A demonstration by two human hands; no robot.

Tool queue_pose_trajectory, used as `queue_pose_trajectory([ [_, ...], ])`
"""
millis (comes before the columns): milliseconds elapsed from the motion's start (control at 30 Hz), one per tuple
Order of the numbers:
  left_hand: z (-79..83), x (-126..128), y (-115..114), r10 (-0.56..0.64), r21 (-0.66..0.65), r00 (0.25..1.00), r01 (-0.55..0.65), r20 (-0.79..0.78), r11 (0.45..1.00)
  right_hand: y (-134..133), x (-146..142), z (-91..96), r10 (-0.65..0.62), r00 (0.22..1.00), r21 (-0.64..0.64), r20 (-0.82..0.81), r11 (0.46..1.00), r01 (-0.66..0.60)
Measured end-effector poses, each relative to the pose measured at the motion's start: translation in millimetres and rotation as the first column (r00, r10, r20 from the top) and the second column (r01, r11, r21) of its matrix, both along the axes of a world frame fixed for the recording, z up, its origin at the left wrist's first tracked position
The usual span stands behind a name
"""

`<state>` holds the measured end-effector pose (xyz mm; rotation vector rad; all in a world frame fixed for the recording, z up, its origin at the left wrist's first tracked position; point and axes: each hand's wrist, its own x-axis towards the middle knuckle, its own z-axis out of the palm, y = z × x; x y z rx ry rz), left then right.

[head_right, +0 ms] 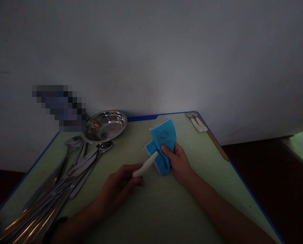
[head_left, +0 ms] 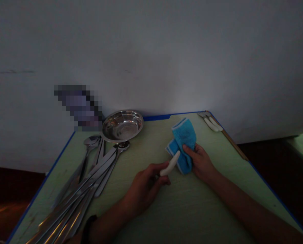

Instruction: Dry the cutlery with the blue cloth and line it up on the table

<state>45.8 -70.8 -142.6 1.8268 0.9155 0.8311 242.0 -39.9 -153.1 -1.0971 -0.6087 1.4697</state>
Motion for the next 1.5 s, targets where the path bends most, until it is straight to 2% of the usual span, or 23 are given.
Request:
queue_pose_trajectory([
  [133,-0.2,1,0,0.018,0.044,0.999,-0.016,-0.035,0.999,-1,1,0.7,-0.047,0.996,-0.031,0.069,0.998,0.049],
  [300,2.6,-1,-1,0.088,0.122,0.994,-0.08,-0.062,0.989,-4,2,-5.3,-0.078,0.966,-0.036,0.247,0.995,0.09],
  [400,2.6,-2,-1,0.132,0.133,0.99,-0.124,-0.051,0.983,-3,4,-6.7,0.007,0.944,-0.035,0.329,0.999,0.005],
  [500,3.1,-2,0,0.161,0.049,0.983,-0.157,-0.083,0.986,-3,6,-1.6,0.155,0.922,-0.017,0.356,0.987,-0.16],
  [600,4.8,1,2,0.091,-0.056,0.977,-0.104,-0.194,0.993,-3,7,3.8,0.207,0.899,0.02,0.386,0.972,-0.233],
  [667,6.0,3,2,0.067,-0.06,0.949,-0.089,-0.307,0.994,-4,7,3.9,0.206,0.897,0.034,0.392,0.971,-0.238],
  [767,6.7,7,1,0.064,0.031,0.864,-0.056,-0.5,0.998,-6,5,-1.2,0.212,0.935,0.049,0.283,0.971,-0.235],
  [867,5.6,9,1,0.073,0.12,0.781,0.003,-0.621,0.993,-4,-6,-6.5,0.13,0.99,0.045,0.046,0.99,-0.132],
  [933,4.5,11,2,0.102,0.164,0.747,0.009,-0.657,0.986,0,-18,-7.6,0.058,0.995,0.024,-0.076,0.998,-0.056],
  [1133,7.7,14,5,0.131,0.18,0.696,-0.003,-0.706,0.984,23,-56,-6.5,-0.026,0.988,-0.028,-0.153,0.999,0.022],
  [1200,10.2,13,4,0.119,0.154,0.705,-0.014,-0.699,0.988,30,-60,-6.0,-0.045,0.986,-0.06,-0.16,0.998,0.036],
  [1333,12.4,9,2,0.077,0.087,0.775,-0.029,-0.628,0.996,38,-58,-4.3,-0.016,0.983,-0.122,-0.183,0.993,-0.007],
  [1500,11.0,3,1,0.11,-0.012,0.889,-0.128,-0.444,0.992,37,-56,-3.5,0.089,0.976,-0.072,-0.198,0.992,-0.105],
])
